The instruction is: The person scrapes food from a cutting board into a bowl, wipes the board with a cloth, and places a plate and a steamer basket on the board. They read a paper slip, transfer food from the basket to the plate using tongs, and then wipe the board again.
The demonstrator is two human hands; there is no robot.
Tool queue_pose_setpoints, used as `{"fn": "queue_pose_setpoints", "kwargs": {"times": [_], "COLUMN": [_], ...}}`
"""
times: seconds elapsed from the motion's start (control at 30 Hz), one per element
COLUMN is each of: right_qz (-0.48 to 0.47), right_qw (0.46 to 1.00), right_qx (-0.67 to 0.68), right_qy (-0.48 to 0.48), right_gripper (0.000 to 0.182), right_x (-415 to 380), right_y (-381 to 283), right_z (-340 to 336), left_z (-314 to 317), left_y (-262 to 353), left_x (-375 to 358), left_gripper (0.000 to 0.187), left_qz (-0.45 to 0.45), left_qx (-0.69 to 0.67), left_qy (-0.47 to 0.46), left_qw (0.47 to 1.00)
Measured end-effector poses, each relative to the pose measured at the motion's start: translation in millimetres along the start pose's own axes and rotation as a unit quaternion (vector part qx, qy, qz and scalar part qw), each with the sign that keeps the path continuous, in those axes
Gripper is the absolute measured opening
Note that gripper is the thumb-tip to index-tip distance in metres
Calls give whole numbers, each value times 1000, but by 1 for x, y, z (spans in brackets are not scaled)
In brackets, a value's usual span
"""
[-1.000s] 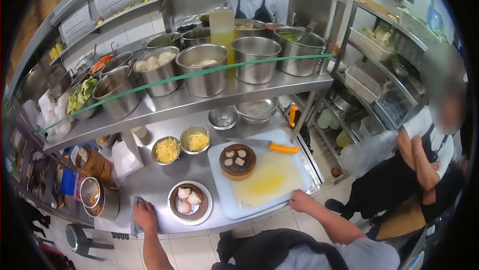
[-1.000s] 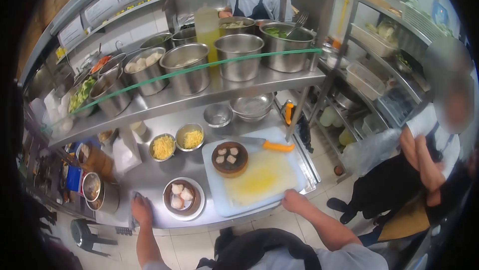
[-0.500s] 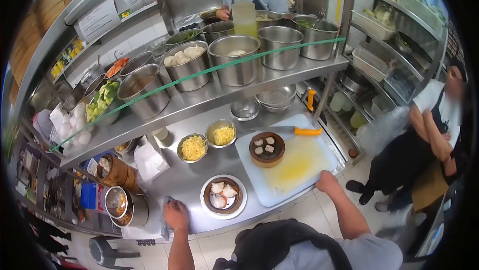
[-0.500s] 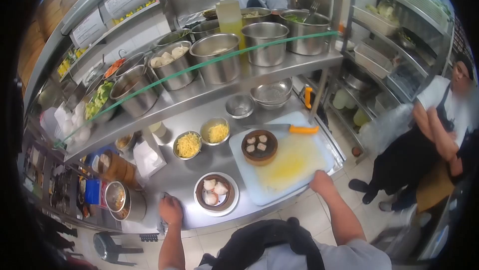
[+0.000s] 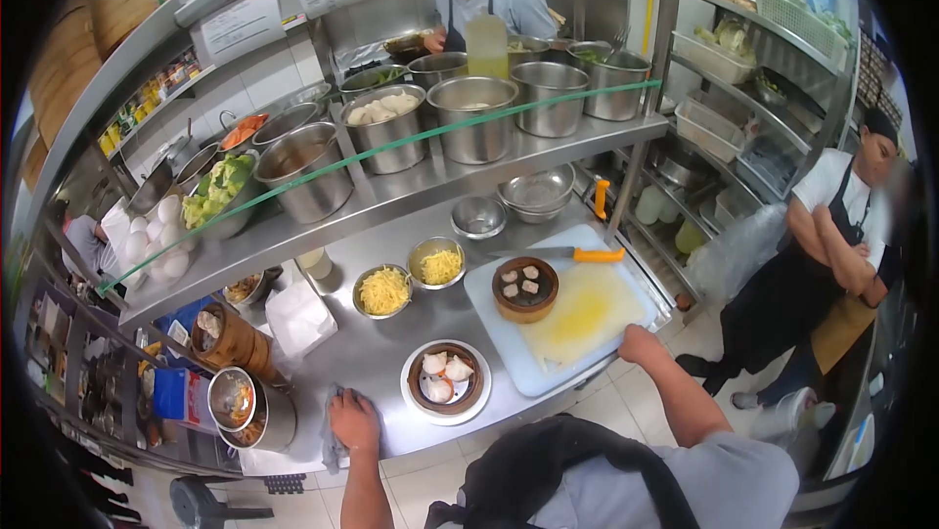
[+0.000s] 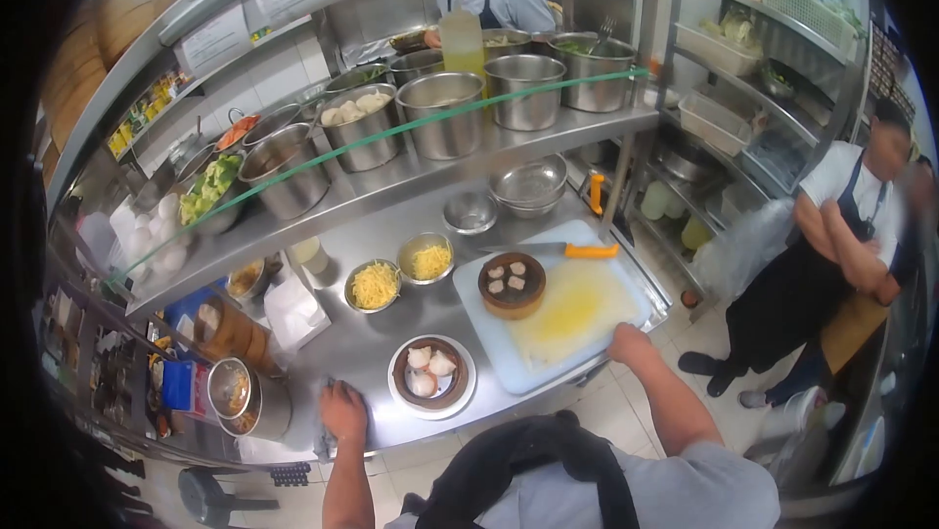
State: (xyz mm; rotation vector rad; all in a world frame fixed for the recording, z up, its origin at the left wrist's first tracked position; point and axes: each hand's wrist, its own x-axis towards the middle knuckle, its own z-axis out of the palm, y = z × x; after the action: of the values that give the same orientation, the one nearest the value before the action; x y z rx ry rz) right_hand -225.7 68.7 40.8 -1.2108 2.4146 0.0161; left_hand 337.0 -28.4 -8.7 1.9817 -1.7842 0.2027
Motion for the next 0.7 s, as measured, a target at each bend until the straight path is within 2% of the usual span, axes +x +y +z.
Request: {"fn": "queue_pose_setpoints", "kwargs": {"times": [0.2, 0.7], "right_qz": [-9, -40], "right_qw": [1000, 999], "right_qx": [5, 4], "right_qy": [3, 8], "right_gripper": [36, 39], "right_x": [0, 14], "right_y": [3, 14], "right_z": [2, 8], "left_z": [4, 1], "left_y": [-6, -3], "left_x": [-4, -3], "left_gripper": [32, 32], "left_qz": [-24, -6], "left_qx": [-16, -27], "left_qy": [6, 11], "left_qw": [1000, 1000]}}
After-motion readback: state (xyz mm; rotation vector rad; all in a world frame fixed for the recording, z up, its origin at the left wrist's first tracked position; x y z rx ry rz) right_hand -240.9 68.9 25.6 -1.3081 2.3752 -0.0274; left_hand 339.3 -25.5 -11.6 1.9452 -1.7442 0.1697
